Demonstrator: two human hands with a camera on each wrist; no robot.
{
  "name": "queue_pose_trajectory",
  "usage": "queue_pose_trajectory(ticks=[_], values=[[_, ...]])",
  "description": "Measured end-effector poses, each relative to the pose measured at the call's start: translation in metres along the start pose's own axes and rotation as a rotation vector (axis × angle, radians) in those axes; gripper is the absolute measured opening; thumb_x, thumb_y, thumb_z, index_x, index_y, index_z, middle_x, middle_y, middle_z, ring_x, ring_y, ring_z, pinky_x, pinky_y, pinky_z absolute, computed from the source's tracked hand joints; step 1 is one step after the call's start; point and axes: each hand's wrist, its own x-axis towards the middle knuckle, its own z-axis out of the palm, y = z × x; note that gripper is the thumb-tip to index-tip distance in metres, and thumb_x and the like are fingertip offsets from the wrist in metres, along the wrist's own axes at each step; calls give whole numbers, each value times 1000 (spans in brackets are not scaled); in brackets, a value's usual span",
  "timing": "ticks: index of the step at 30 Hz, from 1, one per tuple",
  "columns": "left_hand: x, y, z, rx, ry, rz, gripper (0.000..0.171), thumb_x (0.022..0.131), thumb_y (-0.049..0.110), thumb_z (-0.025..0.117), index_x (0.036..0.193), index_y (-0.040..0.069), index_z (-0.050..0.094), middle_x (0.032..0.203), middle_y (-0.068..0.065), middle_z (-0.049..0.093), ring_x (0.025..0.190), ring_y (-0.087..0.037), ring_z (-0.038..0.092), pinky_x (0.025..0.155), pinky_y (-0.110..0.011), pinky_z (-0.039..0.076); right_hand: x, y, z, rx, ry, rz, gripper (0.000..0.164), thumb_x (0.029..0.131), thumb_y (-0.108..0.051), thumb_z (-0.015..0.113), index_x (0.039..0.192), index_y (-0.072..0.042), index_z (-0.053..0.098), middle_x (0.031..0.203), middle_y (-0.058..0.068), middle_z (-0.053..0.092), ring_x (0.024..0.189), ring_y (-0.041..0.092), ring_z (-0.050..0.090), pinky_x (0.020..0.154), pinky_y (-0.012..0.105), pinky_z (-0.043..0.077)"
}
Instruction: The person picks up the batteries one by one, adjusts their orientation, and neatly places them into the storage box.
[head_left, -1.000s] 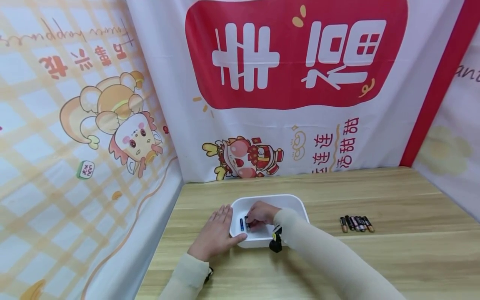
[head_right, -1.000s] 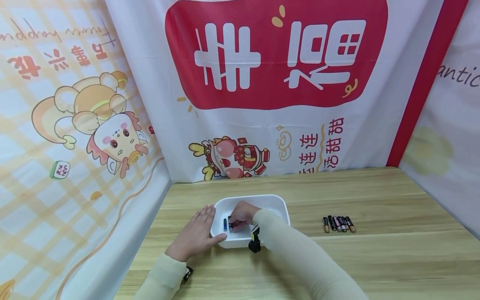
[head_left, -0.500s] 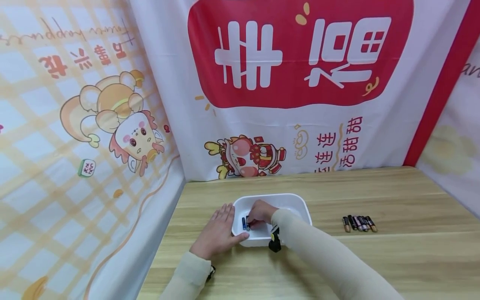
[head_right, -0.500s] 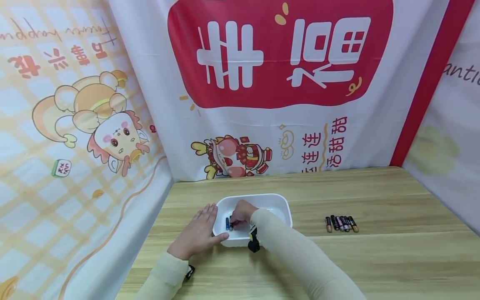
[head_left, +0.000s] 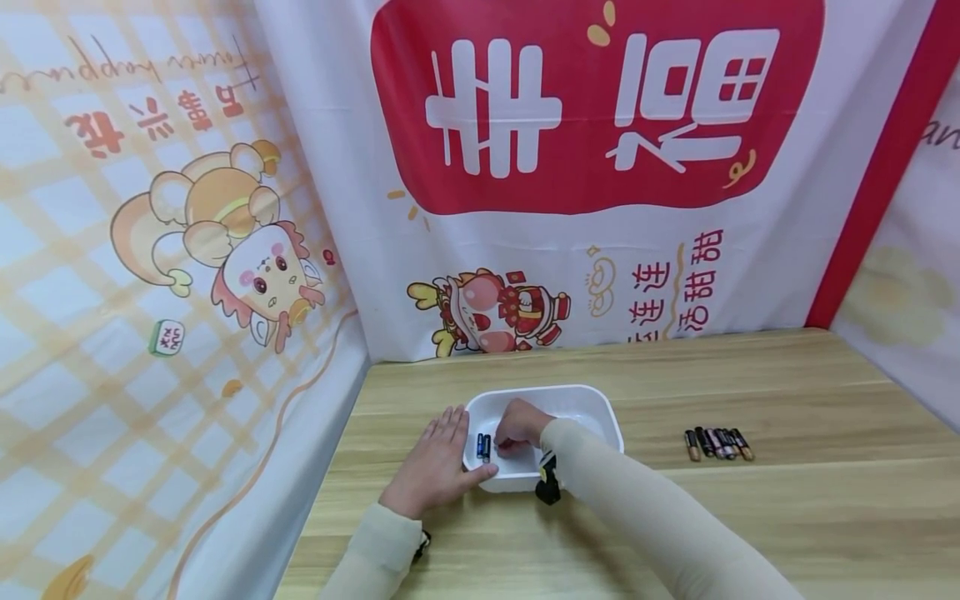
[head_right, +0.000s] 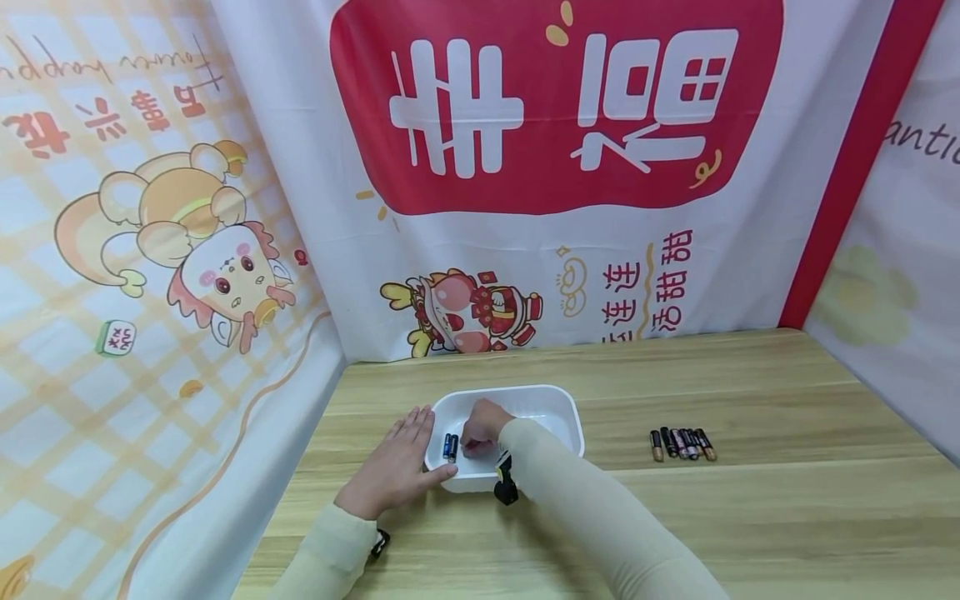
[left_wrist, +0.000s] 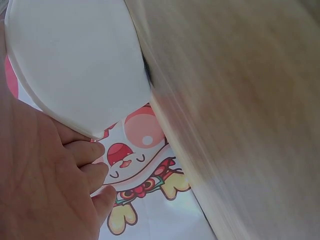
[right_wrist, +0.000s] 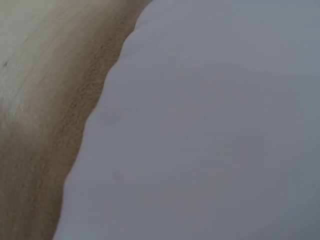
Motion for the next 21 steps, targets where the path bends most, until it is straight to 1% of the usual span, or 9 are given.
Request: queue_pose_trajectory(ticks=[9,17,21], values=[[1,0,0,-7,-10,-17,106,86,79,37,155,2,15,160,-14,13,147,-29,9,117,-46,11,-3,1,-1,46,-23,-44,5,81,1,70,83,5,72,74,15,70,65,22,70,62,29,58],[1,0,2,0,0,-6,105,87,78,37,154,1,16,160,-15,14,147,-29,9,117,-46,11,-2,4,-2,73,-42,-59,6,83,-1,70,84,4,72,76,16,71,67,22,70,65,30,58],[0,0,2,2,6,-2,105,87,78,37,154,-1,16,160,-16,14,146,-30,9,117,-46,11,-5,4,-6,69,-66,-91,8,83,-1,69,86,6,72,78,17,70,69,24,70,66,32,59]])
